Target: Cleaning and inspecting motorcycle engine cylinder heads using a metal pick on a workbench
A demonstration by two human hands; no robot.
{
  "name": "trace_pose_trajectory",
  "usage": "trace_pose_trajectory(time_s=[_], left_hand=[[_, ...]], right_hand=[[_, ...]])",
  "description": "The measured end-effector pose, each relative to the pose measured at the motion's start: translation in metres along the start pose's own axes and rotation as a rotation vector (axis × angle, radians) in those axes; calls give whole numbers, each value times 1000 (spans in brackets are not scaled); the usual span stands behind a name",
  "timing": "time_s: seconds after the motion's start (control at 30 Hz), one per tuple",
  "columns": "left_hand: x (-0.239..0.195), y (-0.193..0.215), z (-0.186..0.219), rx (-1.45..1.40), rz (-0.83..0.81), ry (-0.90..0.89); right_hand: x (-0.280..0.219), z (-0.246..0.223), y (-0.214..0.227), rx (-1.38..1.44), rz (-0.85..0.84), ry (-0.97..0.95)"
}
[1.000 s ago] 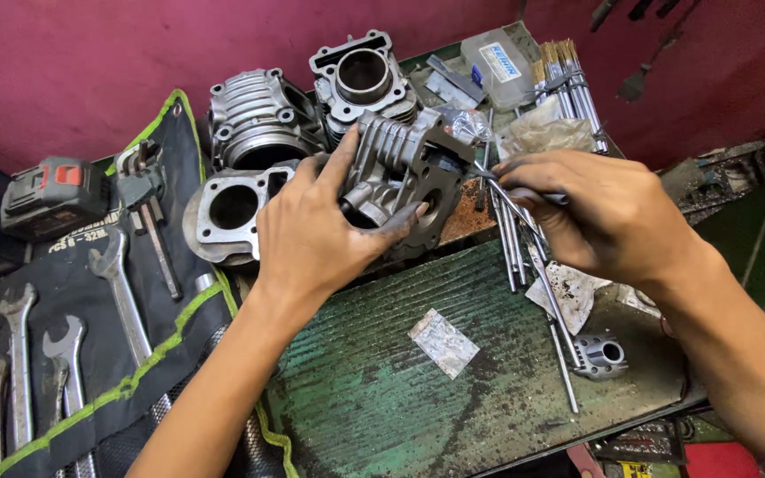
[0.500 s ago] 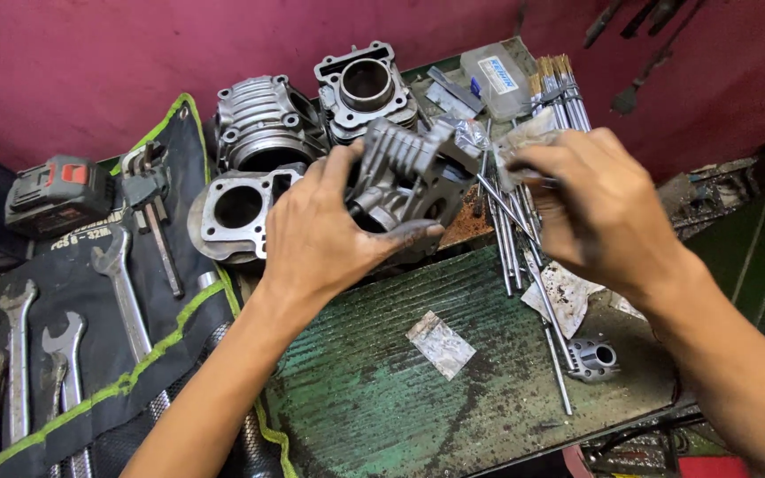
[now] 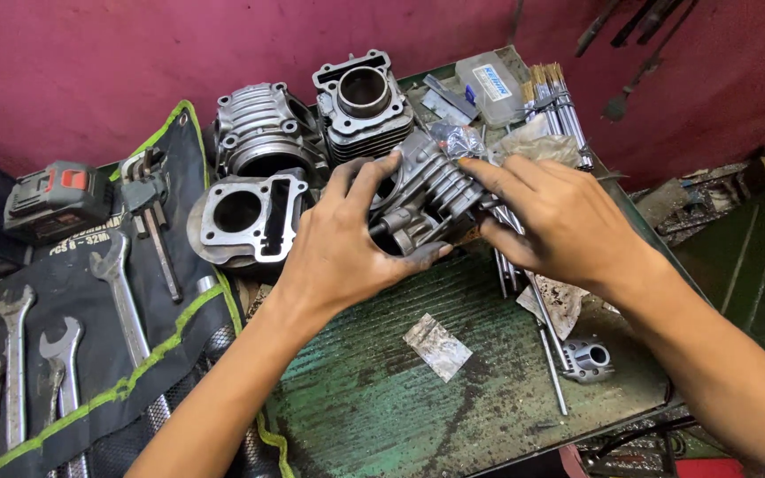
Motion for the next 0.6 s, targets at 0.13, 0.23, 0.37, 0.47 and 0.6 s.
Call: trace_pose_trajectory(time_s=[0.13,0.23,0.37,0.47,0.6], left_hand=[[0,0,2,-9,-13,-8],[2,3,6,27,-2,-33],[-3,0,-3,-126,-234,-14],[-8,-12,-17,-198,-224,-133],[-13,-17,-16,-89,-262,-65]], right_hand=[[-1,1,-2,-143,41,-24],[-3,6,-7,-97,6,-35],[-4,11,-12,84,-37,-47],[-9,19,-15,82,-36,-40],[-9,16,-15,112,-45,-50]])
Point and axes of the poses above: each hand's wrist, its own x-axis towards the middle knuckle, its own y-axis out of the back of the hand, z = x × y, the point moved 1 cm from there along x, towards the middle knuckle, and after that the axes turned 12 degrees about -y, right-handed, at the moved point
